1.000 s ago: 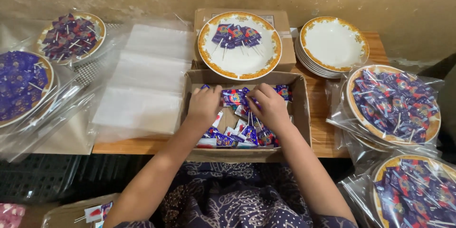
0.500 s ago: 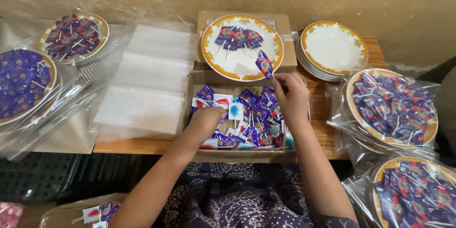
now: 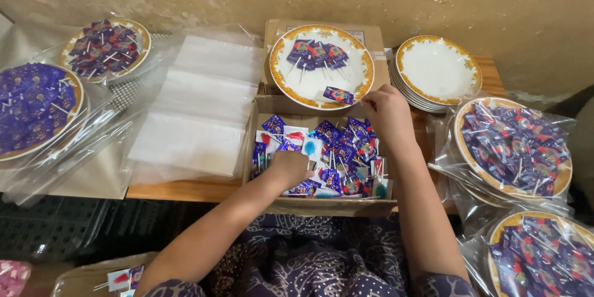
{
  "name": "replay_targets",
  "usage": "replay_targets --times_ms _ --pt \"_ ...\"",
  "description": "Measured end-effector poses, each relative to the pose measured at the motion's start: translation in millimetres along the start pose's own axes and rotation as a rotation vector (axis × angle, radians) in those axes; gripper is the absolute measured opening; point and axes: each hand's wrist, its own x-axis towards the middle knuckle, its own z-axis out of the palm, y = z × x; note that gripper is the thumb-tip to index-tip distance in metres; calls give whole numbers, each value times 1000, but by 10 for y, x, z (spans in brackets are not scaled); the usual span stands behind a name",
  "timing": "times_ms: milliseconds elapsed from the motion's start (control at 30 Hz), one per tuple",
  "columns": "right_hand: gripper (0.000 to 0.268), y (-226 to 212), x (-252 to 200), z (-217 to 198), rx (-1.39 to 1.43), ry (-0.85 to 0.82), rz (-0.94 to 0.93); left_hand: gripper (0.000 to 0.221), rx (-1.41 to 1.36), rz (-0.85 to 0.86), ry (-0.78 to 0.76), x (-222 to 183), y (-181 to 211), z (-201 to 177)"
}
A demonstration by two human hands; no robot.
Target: Arranging small food packets onto decorative plates and organizing the plates in a workspace.
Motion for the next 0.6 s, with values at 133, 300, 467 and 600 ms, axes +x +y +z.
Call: replay_targets --times_ms 133,300,467,600 --pt "6 102 123 215 -109 -33 41 30 -129 -20 13 122 -149 174" --pt "6 189 268 321 -194 49 81 20 -108 -71 90 565 -492 689" --pt "9 212 435 472 -147 89 121 18 -105 -73 164 423 -431 631" --pt "7 470 752 930 -231 116 121 20 -45 -71 249 174 -222 167"
